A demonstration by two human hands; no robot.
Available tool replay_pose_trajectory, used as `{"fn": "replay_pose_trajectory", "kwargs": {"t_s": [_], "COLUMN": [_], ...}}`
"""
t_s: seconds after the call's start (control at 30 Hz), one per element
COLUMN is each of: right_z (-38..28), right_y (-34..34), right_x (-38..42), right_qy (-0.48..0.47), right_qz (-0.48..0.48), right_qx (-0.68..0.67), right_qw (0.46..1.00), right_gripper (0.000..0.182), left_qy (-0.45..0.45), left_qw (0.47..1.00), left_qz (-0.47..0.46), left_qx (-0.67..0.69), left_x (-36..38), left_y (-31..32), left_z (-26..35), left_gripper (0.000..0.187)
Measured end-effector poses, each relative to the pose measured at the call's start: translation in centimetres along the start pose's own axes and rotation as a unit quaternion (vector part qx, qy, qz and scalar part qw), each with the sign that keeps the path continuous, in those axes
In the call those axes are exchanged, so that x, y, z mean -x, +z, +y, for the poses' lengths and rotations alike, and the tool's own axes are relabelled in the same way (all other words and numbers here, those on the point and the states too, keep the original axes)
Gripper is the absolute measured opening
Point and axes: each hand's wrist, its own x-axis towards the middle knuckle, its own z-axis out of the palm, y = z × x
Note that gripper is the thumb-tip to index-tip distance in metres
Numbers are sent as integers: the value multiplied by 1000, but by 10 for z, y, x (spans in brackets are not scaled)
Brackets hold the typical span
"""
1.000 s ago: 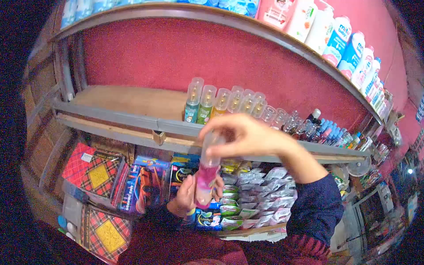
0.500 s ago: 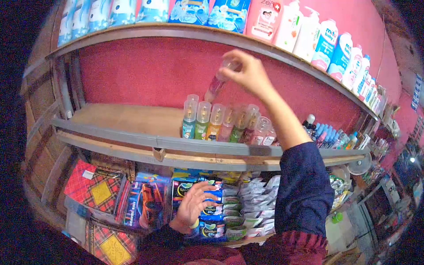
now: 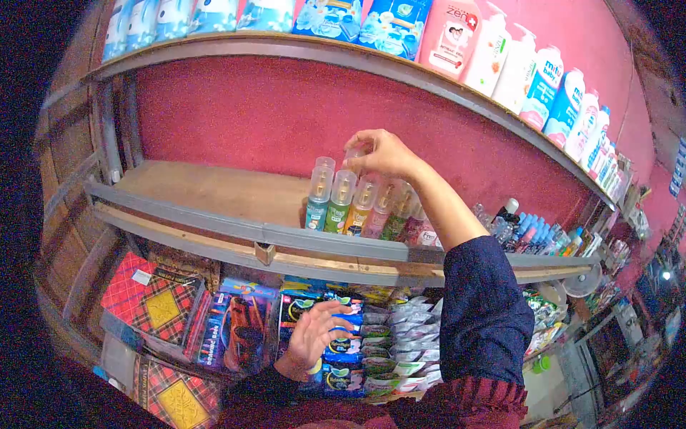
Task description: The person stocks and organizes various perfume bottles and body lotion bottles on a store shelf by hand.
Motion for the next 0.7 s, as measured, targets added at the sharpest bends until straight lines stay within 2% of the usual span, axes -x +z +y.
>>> {"fn": "replay_pose_trajectory", "kwargs": {"t_s": [0.17, 0.37, 0.47, 0.57, 0.7], "right_z": [2, -12, -6, -16, -6], "right_y": [5, 1, 6, 7, 3], "right_x": [-6, -3, -3, 2, 6], "right_qy": [27, 31, 19, 55, 21], "right_qz": [-41, -70, -44, -35, -9], "right_qx": [-119, -63, -85, -60, -44], "right_qw": [992, 995, 995, 996, 999], "right_gripper": [23, 20, 16, 19, 26], "left_qy": [-9, -12, -15, -21, -34], "left_qw": [1000, 1000, 1000, 1000, 999], "left_qz": [5, 6, 9, 14, 16], "left_qx": [-6, 16, 15, 15, 19], "left_x": [-1, -1, -1, -1, -3], "left_y": [1, -3, -2, -2, 3], "left_z": [0, -3, -2, -4, -7], "left_gripper": [60, 59, 57, 57, 56]}}
